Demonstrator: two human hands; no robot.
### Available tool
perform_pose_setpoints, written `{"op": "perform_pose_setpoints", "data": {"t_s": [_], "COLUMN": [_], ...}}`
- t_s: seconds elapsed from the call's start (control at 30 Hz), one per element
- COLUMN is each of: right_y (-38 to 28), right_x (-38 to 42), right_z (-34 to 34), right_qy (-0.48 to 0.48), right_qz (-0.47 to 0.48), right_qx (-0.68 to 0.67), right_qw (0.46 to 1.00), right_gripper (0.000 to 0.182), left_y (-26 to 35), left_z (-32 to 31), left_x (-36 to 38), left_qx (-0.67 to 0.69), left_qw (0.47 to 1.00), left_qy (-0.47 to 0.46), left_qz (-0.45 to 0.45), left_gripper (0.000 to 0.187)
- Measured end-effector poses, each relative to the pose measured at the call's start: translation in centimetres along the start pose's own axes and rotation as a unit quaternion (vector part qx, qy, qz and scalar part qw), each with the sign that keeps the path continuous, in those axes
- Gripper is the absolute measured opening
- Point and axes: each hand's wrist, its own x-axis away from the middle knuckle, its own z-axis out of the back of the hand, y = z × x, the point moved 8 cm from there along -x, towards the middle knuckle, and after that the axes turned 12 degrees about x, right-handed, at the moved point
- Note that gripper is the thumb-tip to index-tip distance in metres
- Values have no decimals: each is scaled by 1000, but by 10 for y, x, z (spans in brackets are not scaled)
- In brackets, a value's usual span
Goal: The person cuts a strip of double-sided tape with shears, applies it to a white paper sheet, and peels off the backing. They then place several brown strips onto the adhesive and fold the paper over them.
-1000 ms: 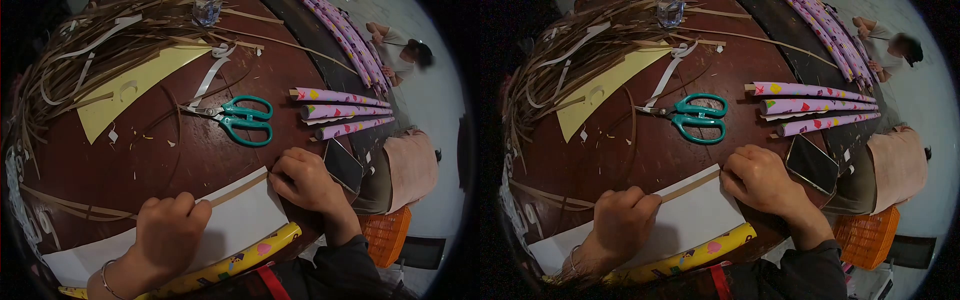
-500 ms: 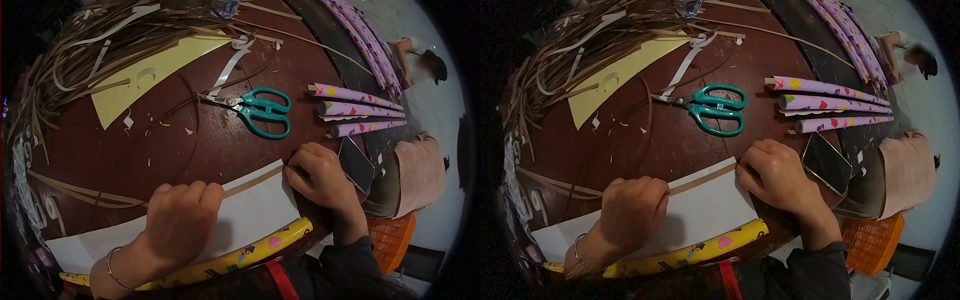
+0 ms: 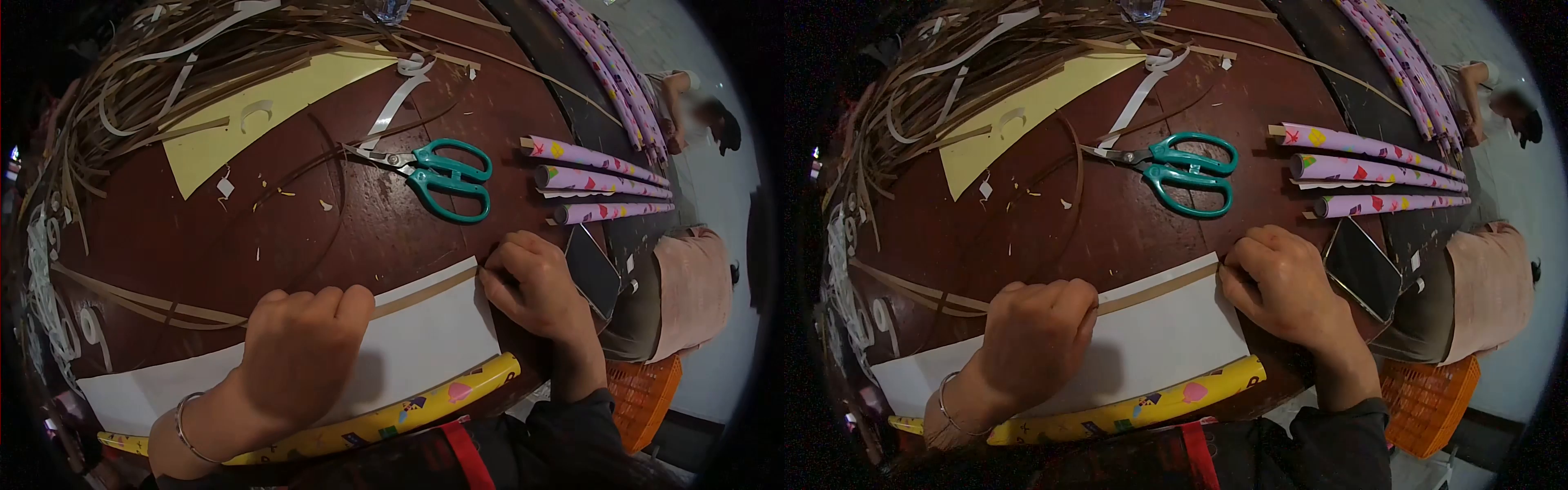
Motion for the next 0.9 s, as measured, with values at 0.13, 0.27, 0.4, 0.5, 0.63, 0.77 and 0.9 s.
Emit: {"op": "perform_pose_setpoints", "data": {"t_s": [0.13, 0.27, 0.4, 0.5, 0.63, 0.77, 0.9], "right_y": [0, 0, -1, -1, -1, -2, -1], "right_x": [-1, 0, -1, -1, -1, -1, -1], "right_z": [1, 0, 0, 0, 0, 1, 0], "right_qy": [0, 0, -2, -2, -1, 8, 10], "right_qz": [-10, 4, 2, 0, 2, 4, -3], "right_qx": [7, 4, 4, 2, 5, 9, 8], "right_qw": [1000, 1000, 1000, 1000, 1000, 1000, 1000], "right_gripper": [13, 12, 12, 12, 13, 13, 13], "left_y": [0, 0, 6, 0, 1, 8, 7], "left_z": [-2, -3, 2, -4, -3, 1, 0], "left_x": [0, 0, 0, 0, 0, 2, 2], "left_qx": [-12, -15, -47, -24, -38, -81, -80], "left_qw": [1000, 1000, 997, 999, 999, 994, 995], "left_qy": [-11, -13, 38, -24, -14, 40, 27], "left_qz": [3, 3, -50, 3, -10, -68, -61], "left_gripper": [10, 10, 17, 10, 12, 18, 19]}}
